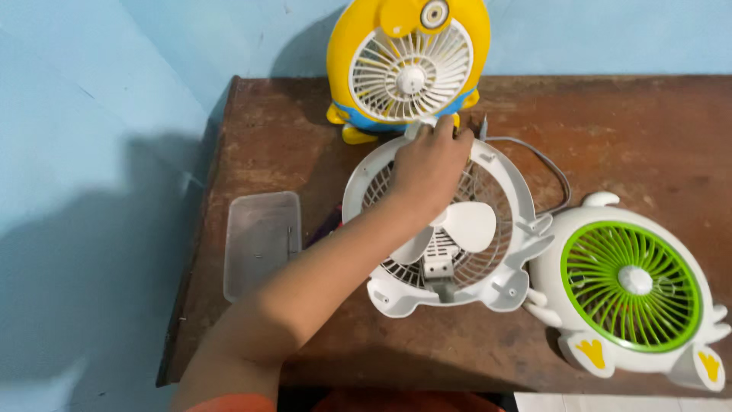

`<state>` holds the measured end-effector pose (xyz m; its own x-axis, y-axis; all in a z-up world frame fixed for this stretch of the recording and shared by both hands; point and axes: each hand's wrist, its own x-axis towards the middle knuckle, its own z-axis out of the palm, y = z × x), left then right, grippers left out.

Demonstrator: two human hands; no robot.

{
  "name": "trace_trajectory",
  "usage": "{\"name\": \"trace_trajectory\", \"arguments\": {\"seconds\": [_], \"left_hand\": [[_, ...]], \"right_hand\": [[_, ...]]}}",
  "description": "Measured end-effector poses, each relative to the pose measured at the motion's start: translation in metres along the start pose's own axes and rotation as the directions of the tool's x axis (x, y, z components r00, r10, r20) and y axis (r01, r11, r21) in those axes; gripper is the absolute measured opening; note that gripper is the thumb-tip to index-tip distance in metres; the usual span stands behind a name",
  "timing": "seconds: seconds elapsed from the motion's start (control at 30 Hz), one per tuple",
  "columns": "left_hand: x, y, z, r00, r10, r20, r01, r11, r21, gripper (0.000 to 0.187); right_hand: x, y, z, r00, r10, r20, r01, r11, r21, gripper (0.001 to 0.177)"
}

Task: The person assembles a small electric fan by screwing the base, attaching the green front grille, wiping the white rear grille with a yellow cloth, and then joining the two halves together. The person uses a screwdriver and a cloth during the process.

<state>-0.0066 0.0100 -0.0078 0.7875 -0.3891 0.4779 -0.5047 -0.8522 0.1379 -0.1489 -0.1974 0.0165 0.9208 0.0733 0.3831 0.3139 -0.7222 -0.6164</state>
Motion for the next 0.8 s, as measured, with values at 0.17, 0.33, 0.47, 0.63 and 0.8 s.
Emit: {"name": "trace_trajectory", "arguments": {"seconds": [0.17, 0.33, 0.47, 0.63, 0.8], "left_hand": [[0.006, 0.000, 0.008, 0.999, -0.009, 0.034, 0.010, 0.999, -0.042, 0.020], [-0.003, -0.001, 0.009, 0.999, 0.049, -0.007, -0.049, 0.991, -0.122, 0.031], [-0.002, 0.001, 0.000, 0.996, 0.077, -0.034, -0.083, 0.977, -0.194, 0.039], [-0.006, -0.005, -0.008, 0.995, 0.090, -0.047, -0.098, 0.972, -0.211, 0.038], [-0.003, -0.004, -0.003, 0.999, -0.040, 0.006, 0.041, 0.994, -0.103, 0.024]], "right_hand": [[-0.011, 0.019, -0.022, 0.983, 0.069, -0.168, -0.075, 0.997, -0.030, 0.033], [-0.012, 0.029, -0.033, 0.951, 0.143, -0.274, -0.136, 0.990, 0.043, 0.034], [0.032, 0.039, 0.010, 0.953, 0.304, 0.016, -0.299, 0.926, 0.230, 0.038], [0.041, 0.040, 0.043, 0.930, 0.328, 0.164, -0.366, 0.847, 0.386, 0.043], [0.047, 0.041, 0.045, 0.946, 0.293, 0.137, -0.322, 0.888, 0.328, 0.043]]}}
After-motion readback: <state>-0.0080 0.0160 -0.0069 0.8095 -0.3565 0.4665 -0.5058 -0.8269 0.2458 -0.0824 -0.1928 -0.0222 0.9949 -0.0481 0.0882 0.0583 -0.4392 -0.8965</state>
